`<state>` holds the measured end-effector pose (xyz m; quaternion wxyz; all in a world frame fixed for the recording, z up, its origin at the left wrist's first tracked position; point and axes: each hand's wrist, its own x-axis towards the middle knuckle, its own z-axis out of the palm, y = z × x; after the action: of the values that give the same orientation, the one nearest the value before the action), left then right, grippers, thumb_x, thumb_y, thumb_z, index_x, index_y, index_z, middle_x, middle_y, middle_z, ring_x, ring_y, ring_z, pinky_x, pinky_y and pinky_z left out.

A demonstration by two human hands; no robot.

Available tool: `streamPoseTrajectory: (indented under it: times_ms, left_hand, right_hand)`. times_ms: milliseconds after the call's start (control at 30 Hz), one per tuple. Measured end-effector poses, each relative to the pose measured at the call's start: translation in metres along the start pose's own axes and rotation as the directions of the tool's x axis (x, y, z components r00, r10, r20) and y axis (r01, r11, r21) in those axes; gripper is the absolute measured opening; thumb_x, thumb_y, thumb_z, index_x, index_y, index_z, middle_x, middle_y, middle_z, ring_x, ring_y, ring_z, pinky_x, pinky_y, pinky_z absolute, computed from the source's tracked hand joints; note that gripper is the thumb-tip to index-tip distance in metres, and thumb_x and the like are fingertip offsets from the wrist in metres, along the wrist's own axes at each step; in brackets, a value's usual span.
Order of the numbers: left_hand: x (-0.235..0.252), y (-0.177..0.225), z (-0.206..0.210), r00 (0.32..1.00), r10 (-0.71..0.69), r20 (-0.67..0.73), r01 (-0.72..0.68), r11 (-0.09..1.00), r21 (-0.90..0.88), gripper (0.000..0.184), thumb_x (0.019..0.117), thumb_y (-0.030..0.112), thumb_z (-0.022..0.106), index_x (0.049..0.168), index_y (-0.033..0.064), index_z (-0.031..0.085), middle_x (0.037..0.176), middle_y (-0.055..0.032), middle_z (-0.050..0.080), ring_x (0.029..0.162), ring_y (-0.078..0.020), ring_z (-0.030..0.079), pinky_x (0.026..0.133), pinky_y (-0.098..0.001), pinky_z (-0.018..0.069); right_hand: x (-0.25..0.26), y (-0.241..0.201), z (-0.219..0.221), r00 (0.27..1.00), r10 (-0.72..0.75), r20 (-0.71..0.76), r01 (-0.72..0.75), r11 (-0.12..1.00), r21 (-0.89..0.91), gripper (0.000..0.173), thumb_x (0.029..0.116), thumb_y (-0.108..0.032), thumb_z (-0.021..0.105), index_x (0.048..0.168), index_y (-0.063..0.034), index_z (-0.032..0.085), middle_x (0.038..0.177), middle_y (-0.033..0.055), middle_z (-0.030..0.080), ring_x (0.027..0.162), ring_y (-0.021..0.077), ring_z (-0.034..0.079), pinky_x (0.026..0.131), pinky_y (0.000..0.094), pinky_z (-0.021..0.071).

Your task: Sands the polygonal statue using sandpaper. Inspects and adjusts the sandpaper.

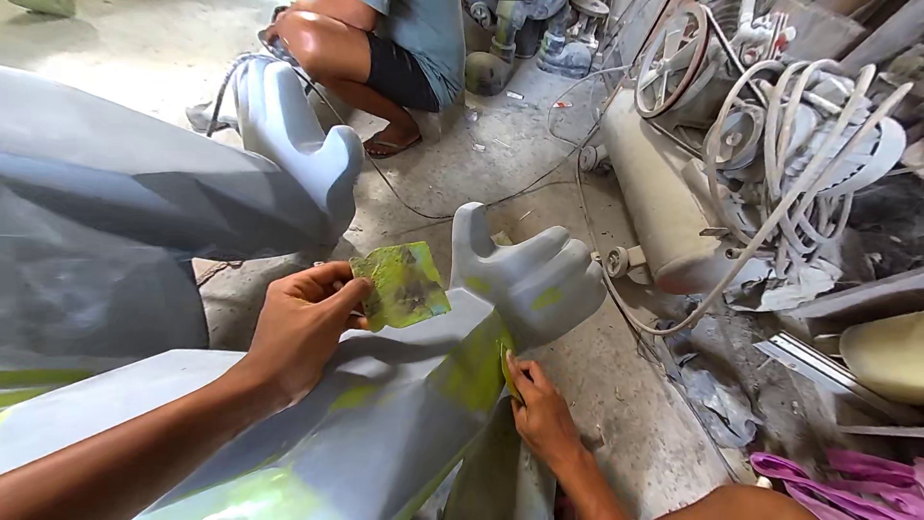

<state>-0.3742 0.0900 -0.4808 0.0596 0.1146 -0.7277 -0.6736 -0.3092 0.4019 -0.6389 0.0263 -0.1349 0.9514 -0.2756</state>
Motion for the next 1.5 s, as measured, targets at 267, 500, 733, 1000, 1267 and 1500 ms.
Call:
streamPoseTrajectory:
  times_ms: [267, 500, 733, 1000, 1267, 1500]
  left_hand:
    - [-0.001, 0.001, 0.001, 1.000, -0.010, -0.008, 0.010, 1.000, -0.010, 0.013, 0.1013, 0.006, 0.059, 0.096, 0.0073, 0.070, 0.080, -0.0048, 0.068, 0.064, -0.0133, 0.066, 0.058, -0.0272, 0.0587]
    - [-0.001, 0.001, 0.001, 1.000, -0.011, -0.006, 0.011, 1.000, 0.012, 0.013, 0.1012, 0.006, 0.059, 0.095, 0.0073, 0.070, 0.080, -0.0048, 0.068, 0.065, -0.0131, 0.066, 0.059, -0.0270, 0.0588]
    - [0.000, 0.002, 0.001, 1.000, -0.016, -0.010, 0.016, 1.000, -0.016, 0.012, 0.1000, 0.004, 0.059, 0.095, 0.0055, 0.069, 0.078, -0.0056, 0.067, 0.064, -0.0130, 0.066, 0.058, -0.0271, 0.0599]
    - [-0.001, 0.004, 0.001, 1.000, -0.011, -0.004, 0.011, 1.000, -0.006, 0.011, 0.1007, 0.004, 0.059, 0.095, 0.0056, 0.069, 0.079, -0.0046, 0.067, 0.064, -0.0120, 0.066, 0.058, -0.0265, 0.0594]
    - [-0.002, 0.005, 0.003, 1.000, -0.011, -0.013, 0.011, 1.000, 0.012, 0.013, 0.1010, 0.004, 0.058, 0.095, 0.0075, 0.069, 0.077, -0.0025, 0.067, 0.062, -0.0088, 0.064, 0.058, -0.0236, 0.0581]
    - [-0.004, 0.002, 0.002, 1.000, -0.016, -0.017, 0.017, 1.000, 0.026, 0.013, 0.1030, 0.009, 0.058, 0.101, 0.0098, 0.070, 0.079, -0.0008, 0.069, 0.063, -0.0086, 0.065, 0.059, -0.0237, 0.0576]
  right_hand:
    - [0.014, 0.030, -0.008, 0.978, 0.066, -0.198, -0.012, 0.966, 0.260, 0.049, 0.0939, -0.008, 0.052, 0.140, -0.0208, 0.065, 0.129, 0.0016, 0.066, 0.109, 0.0095, 0.066, 0.089, 0.0327, 0.0601]
    - [0.057, -0.001, 0.008, 0.967, 0.237, -0.096, -0.206, 0.944, 0.258, 0.050, 0.0990, -0.015, 0.051, 0.145, -0.0307, 0.060, 0.129, 0.0037, 0.063, 0.113, 0.0152, 0.064, 0.093, 0.0410, 0.0576]
    - [0.039, -0.035, -0.020, 0.956, 0.280, 0.083, -0.291, 0.885, 0.365, 0.048, 0.0992, -0.017, 0.053, 0.145, -0.0285, 0.061, 0.126, 0.0041, 0.062, 0.113, 0.0139, 0.061, 0.098, 0.0366, 0.0544]
    - [-0.028, -0.123, -0.049, 0.967, 0.252, 0.035, -0.246, 0.892, 0.380, 0.058, 0.0893, -0.008, 0.058, 0.144, -0.0277, 0.062, 0.121, 0.0013, 0.062, 0.102, 0.0089, 0.063, 0.079, 0.0309, 0.0590]
    - [-0.055, -0.138, -0.068, 0.988, 0.144, 0.059, -0.155, 0.871, 0.467, 0.054, 0.0918, -0.005, 0.059, 0.141, -0.0247, 0.065, 0.124, 0.0016, 0.065, 0.104, 0.0100, 0.065, 0.081, 0.0313, 0.0600]
    - [0.022, -0.005, -0.060, 0.972, 0.115, -0.207, 0.014, 0.846, 0.534, 0.043, 0.1003, -0.010, 0.048, 0.138, -0.0195, 0.067, 0.129, 0.0000, 0.067, 0.118, 0.0110, 0.063, 0.100, 0.0366, 0.0560]
